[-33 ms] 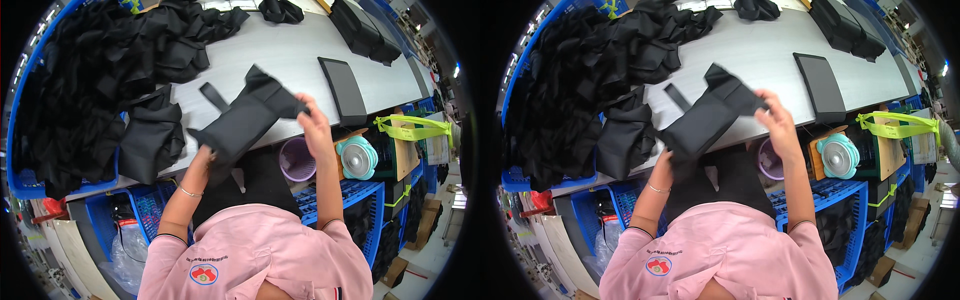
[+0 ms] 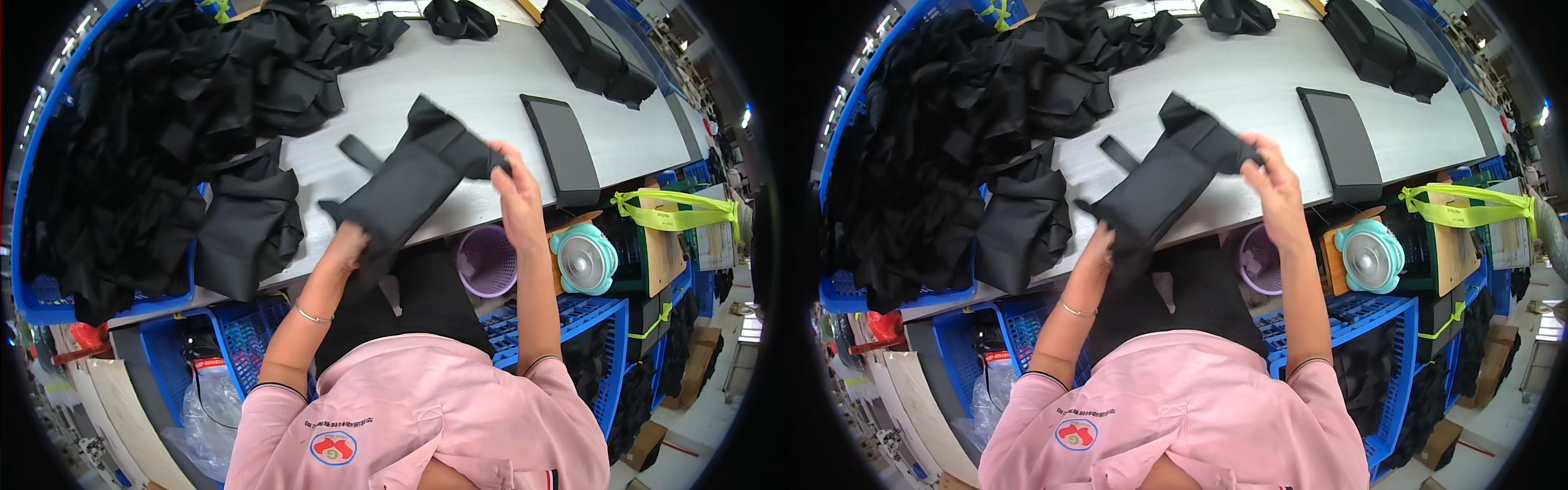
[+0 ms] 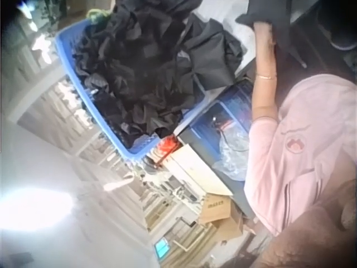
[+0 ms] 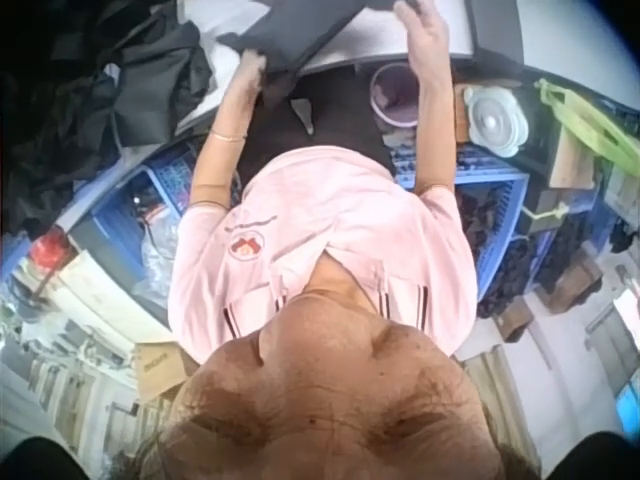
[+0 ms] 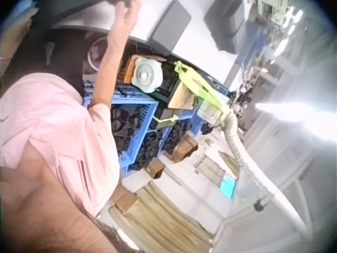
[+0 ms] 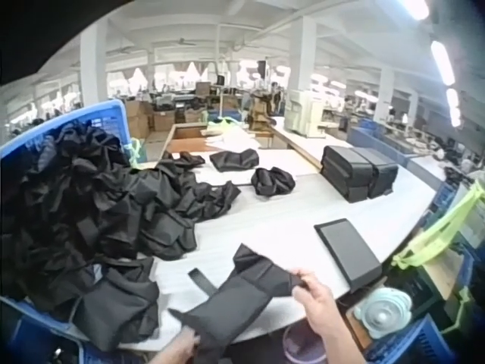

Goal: Sorting, inspecting, and folding black fabric pieces at an industrial workstation.

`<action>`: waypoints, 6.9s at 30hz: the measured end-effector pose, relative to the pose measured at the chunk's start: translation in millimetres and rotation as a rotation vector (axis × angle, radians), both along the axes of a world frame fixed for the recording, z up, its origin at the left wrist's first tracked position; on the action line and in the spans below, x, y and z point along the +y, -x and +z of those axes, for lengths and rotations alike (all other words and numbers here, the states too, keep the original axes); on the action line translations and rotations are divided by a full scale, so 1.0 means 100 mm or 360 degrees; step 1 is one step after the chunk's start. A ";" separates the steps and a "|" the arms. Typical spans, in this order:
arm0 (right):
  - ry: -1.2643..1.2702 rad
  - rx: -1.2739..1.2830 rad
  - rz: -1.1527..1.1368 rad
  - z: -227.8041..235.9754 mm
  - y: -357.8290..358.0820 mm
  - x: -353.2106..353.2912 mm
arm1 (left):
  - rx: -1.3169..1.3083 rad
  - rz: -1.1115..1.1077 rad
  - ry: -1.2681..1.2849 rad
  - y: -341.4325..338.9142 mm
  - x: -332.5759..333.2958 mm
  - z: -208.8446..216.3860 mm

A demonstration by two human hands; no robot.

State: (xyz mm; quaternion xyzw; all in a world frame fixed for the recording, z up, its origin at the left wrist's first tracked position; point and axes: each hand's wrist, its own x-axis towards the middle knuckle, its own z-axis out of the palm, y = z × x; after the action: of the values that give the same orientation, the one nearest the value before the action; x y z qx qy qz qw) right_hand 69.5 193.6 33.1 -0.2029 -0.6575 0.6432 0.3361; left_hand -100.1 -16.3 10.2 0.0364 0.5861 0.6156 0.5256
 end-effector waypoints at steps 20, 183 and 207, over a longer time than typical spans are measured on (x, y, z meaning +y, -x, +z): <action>-0.0392 -0.0357 -0.0294 -0.46 0.48 -0.82 | 0.0600 0.0079 -0.0639 0.23 0.25 -0.34; 0.1225 0.0891 -0.0048 -0.44 -0.04 -0.87 | 0.1837 0.0191 -0.0707 -1.15 0.33 0.05; 0.1596 0.0701 -0.0075 -0.59 0.08 -0.82 | 0.2109 0.0164 -0.0686 -1.15 0.26 -0.06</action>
State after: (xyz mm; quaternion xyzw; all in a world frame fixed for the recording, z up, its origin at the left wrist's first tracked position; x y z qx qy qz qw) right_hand 61.2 112.0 -26.1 -0.2136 -0.1797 0.8972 0.3422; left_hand 14.9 10.0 4.0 0.4797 0.6490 0.5904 0.0084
